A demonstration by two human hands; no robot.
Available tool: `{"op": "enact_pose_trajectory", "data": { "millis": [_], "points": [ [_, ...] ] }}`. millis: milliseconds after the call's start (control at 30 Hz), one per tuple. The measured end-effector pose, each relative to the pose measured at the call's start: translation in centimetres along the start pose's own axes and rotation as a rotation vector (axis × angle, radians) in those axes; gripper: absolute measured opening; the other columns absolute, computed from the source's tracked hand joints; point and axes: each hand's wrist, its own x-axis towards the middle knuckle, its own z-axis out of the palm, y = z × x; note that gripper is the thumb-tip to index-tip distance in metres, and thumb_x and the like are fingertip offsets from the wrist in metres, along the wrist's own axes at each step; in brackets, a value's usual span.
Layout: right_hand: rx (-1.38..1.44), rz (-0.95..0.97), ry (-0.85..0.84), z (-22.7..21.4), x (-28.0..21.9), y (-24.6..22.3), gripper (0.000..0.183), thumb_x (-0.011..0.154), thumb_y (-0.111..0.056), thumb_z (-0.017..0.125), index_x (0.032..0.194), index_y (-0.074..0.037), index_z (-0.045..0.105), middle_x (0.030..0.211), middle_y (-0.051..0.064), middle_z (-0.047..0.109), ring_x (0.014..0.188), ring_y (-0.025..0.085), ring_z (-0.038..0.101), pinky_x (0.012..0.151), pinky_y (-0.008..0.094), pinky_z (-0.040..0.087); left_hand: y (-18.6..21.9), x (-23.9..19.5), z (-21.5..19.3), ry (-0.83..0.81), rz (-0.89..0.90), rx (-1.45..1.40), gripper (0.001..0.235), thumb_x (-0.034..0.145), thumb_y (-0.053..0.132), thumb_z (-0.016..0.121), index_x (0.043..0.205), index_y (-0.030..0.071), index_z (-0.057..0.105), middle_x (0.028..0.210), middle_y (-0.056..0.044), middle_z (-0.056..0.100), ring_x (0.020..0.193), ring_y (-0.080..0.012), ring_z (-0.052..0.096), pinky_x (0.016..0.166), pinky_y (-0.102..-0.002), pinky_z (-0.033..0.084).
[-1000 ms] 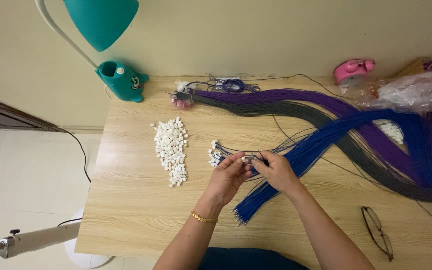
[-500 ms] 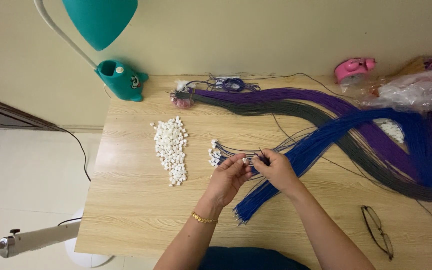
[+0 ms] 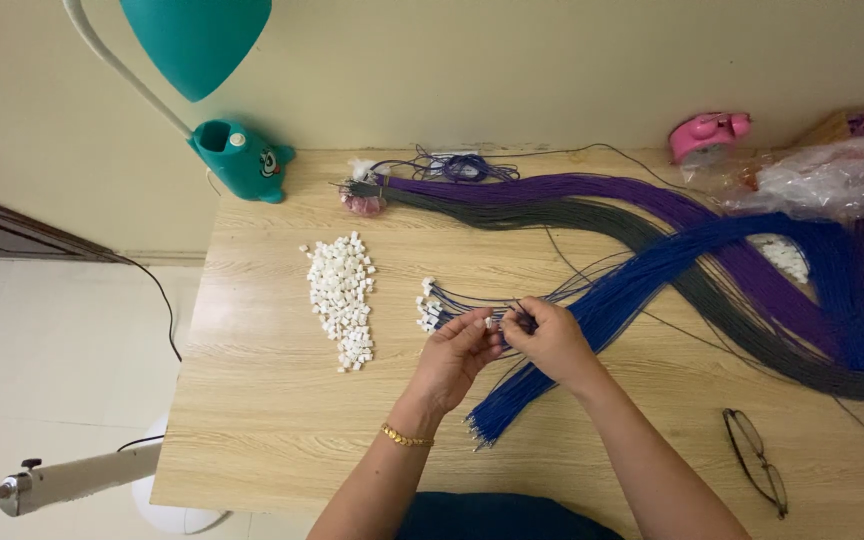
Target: The person is manually attaching small white plastic connectors to the ends of bundles of blue electrical wires.
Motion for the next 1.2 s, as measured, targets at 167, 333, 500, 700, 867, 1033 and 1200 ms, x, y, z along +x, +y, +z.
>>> {"op": "enact_pose_trajectory", "data": {
  "millis": [167,333,500,700,867,1033,1200],
  "points": [
    [-0.154,-0.006,0.004,-0.1,-0.2,-1.0,0.019,0.089,-0.019,0.073,0.087,-0.001,0.067,0.078,0.006,0.072,0.069,0.011,0.067,0.063,0.029,0.056,-0.4,0.6,-0.9,0.045,0.035,0.154,0.025,0.1,0.012,0.063,0.122,-0.001,0.066,0.103,-0.008,0.072,0.09,-0.0173,0.07,0.084,-0.034,0.062],
    [-0.224,-0.075,0.011,0.1,-0.3,-1.6,0.018,0.086,-0.018,0.074,0.085,-0.002,0.068,0.077,0.005,0.069,0.067,0.012,0.067,0.061,0.03,0.056,0.2,0.3,-0.3,0.06,0.032,0.218,0.023,0.1,0.012,0.062,0.118,-0.001,0.067,0.099,-0.009,0.073,0.088,-0.0179,0.071,0.083,-0.035,0.063],
    [-0.328,-0.071,-0.021,0.4,-0.3,-2.1,0.019,0.087,-0.02,0.073,0.082,-0.002,0.068,0.076,0.006,0.067,0.064,0.017,0.064,0.057,0.033,0.052,-0.1,0.3,-0.4,0.058,0.077,0.403,0.019,0.102,0.011,0.061,0.115,-0.001,0.068,0.1,-0.008,0.073,0.086,-0.0155,0.07,0.084,-0.034,0.063],
    [-0.347,-0.103,-0.043,1.2,-0.1,-1.1,0.022,0.086,-0.024,0.071,0.089,-0.001,0.07,0.082,0.008,0.068,0.071,0.024,0.067,0.064,0.038,0.052,-2.3,1.8,-3.6,0.045,0.103,0.39,0.018,0.103,0.011,0.062,0.113,-0.002,0.07,0.098,-0.008,0.071,0.084,-0.0144,0.068,0.08,-0.031,0.062],
    [-0.262,-0.201,-0.064,2.9,1.3,3.8,0.031,0.098,-0.029,0.061,0.102,0.0,0.072,0.089,0.011,0.068,0.084,0.028,0.066,0.074,0.039,0.052,0.8,0.8,-5.2,0.272,0.204,0.847,0.019,0.101,0.015,0.067,0.115,0.004,0.071,0.106,-0.01,0.07,0.086,-0.018,0.07,0.078,-0.035,0.061],
    [-0.263,-0.149,0.074,2.3,1.3,4.2,0.04,0.106,-0.035,0.05,0.117,-0.003,0.071,0.102,0.013,0.067,0.094,0.025,0.066,0.083,0.036,0.053,4.2,-1.5,-10.2,0.653,0.4,1.683,0.028,0.09,0.024,0.072,0.117,0.018,0.07,0.116,-0.014,0.067,0.097,-0.0339,0.069,0.081,-0.049,0.057],
    [0.078,-0.115,0.092,2.4,1.4,5.7,0.038,0.101,-0.028,0.053,0.13,-0.002,0.052,0.108,0.008,0.067,0.1,0.016,0.065,0.083,0.035,0.053,6.3,-1.2,-12.4,0.844,0.383,1.91,0.027,0.092,0.027,0.066,0.117,0.021,0.069,0.122,-0.011,0.064,0.102,-0.0348,0.066,0.079,-0.05,0.057]
  ]
}}
